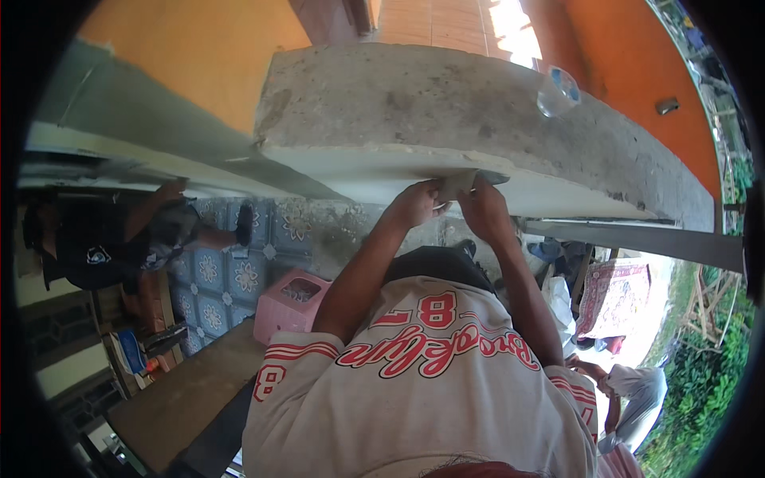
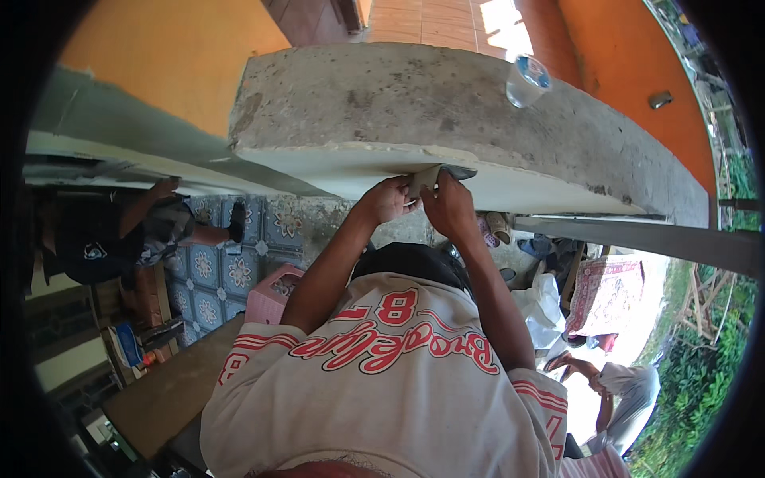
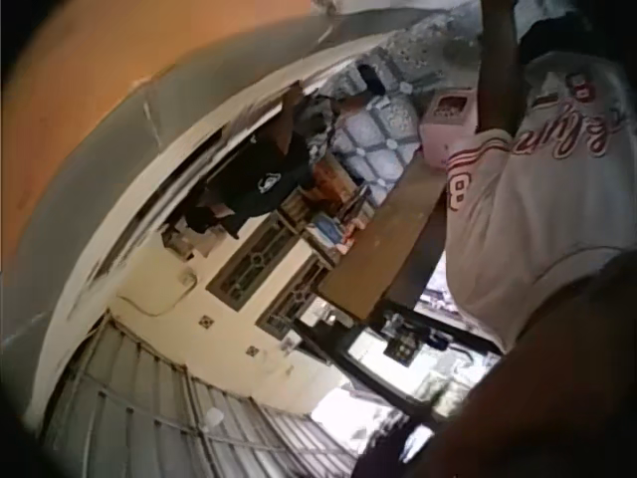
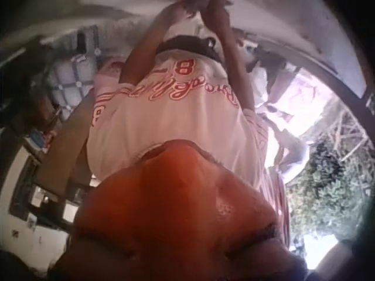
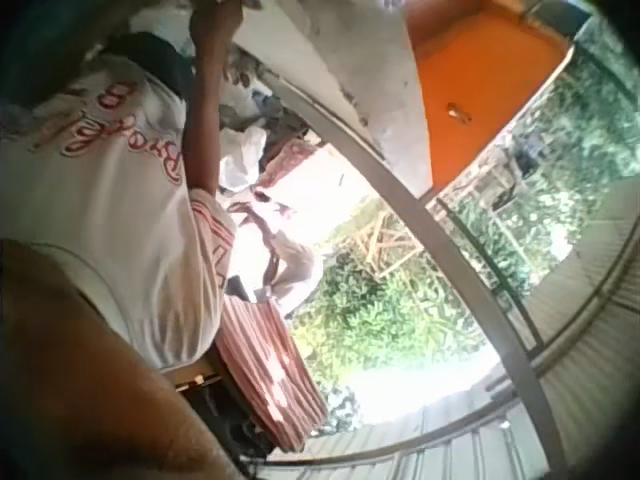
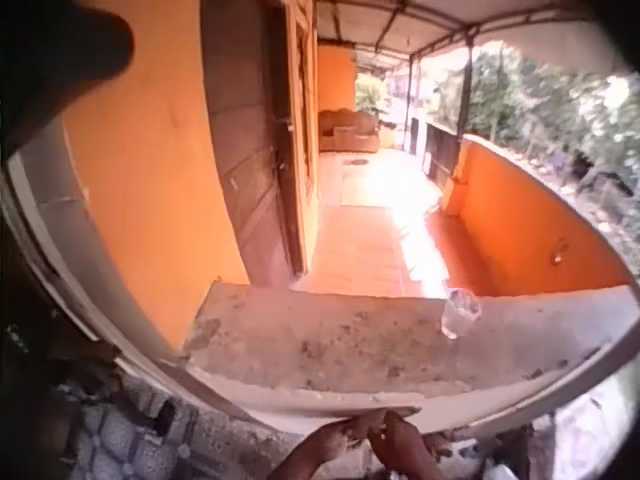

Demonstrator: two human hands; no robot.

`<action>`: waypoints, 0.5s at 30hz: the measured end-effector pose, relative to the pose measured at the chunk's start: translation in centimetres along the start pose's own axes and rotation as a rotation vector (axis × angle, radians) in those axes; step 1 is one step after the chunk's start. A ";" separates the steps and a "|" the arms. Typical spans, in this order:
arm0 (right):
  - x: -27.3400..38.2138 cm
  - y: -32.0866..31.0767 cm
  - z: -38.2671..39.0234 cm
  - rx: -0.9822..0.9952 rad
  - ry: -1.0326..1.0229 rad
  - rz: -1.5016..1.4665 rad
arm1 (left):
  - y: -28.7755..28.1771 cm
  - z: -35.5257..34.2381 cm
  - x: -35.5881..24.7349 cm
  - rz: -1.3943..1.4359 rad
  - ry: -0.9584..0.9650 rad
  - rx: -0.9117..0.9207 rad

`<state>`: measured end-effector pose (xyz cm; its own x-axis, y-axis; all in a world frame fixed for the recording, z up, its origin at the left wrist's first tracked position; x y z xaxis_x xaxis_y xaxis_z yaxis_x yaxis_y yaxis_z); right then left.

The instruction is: The person applies and smooths plaster onto a wall surface using a putty knife.

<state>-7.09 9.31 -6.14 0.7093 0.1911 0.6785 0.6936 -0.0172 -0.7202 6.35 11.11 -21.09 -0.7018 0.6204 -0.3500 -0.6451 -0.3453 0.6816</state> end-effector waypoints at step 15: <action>13.0 17.2 1.7 0.712 0.768 -1.459 | -13.7 19.1 -19.1 -0.460 0.712 -0.682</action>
<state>13.86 13.13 -9.90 -0.3252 -0.7914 0.5176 0.7142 0.1532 0.6830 34.37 17.43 -11.53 -0.2227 0.3153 -0.9225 -0.7685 -0.6390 -0.0329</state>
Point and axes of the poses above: each hand's wrist, its own z-axis away from the middle knuckle, its own y-axis out of the palm, x = y × z, the point moved 4 cm from there along -z, towards the middle knuckle, and after that the axes turned 15 degrees about -x, right-handed, at the moved point
